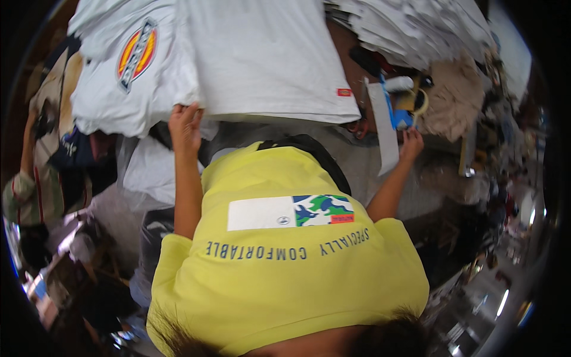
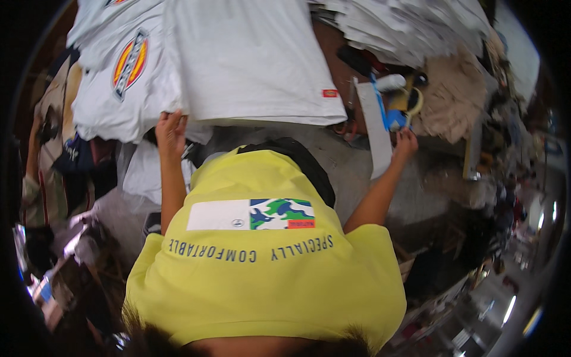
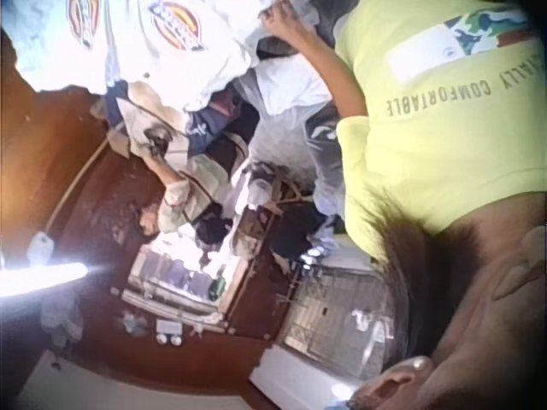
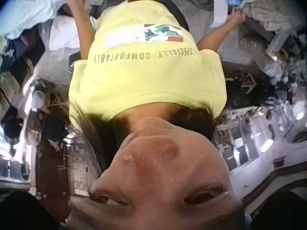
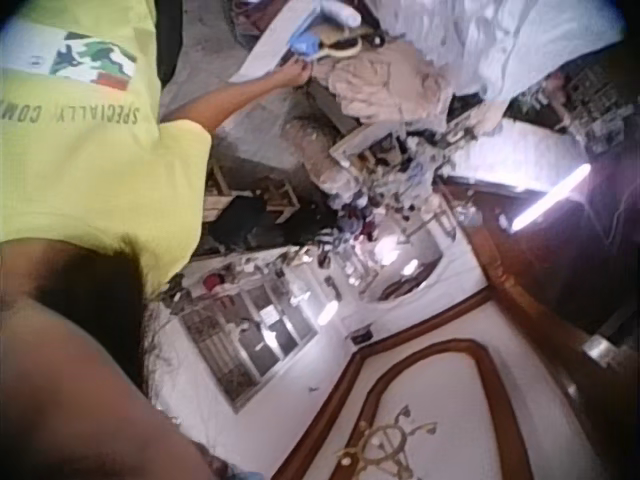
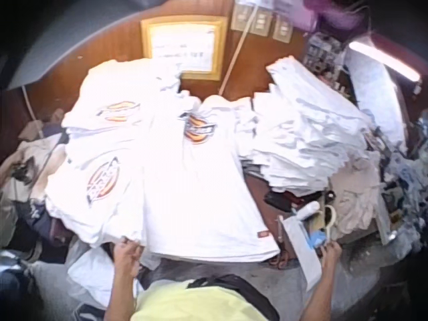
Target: The person uses scissors to trim loose threads from several white t-shirts on a workbench. They pick up a shirt, trim the threads from the seams with scissors, and then return the shirt to the stack.
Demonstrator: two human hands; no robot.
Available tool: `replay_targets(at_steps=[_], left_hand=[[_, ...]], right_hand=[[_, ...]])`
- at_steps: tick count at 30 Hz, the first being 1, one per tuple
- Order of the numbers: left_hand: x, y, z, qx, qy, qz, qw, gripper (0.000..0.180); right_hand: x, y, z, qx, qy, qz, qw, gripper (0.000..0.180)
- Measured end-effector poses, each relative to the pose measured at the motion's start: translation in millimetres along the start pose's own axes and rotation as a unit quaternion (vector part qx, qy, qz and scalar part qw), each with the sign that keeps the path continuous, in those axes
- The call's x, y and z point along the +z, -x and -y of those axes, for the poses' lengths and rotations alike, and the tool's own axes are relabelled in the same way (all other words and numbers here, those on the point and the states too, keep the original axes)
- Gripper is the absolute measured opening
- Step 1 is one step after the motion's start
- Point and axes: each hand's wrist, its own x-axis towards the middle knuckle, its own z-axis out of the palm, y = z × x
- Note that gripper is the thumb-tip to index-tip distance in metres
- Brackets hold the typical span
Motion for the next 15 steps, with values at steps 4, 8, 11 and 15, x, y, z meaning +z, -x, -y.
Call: replay_targets(at_steps=[4,8,11,15], left_hand=[[7.6,8.8,-10.7,-0.011,0.006,-0.009,1.000,0.024],[0.6,6.6,-13.7,-0.029,0.025,0.004,0.999,0.022],[0.8,4.2,-15.4,-0.057,0.088,-0.022,0.994,0.014],[-2.6,-1.5,-23.1,-0.074,0.141,-0.056,0.986,0.010]], right_hand=[[6.1,1.2,6.2,-0.043,0.097,0.011,0.994,0.014],[6.4,1.6,6.9,-0.092,0.195,0.010,0.976,0.013],[-12.4,-5.2,-2.3,-0.079,0.203,-0.008,0.976,0.013],[-14.8,6.7,13.4,-0.139,0.291,-0.096,0.942,0.014]])
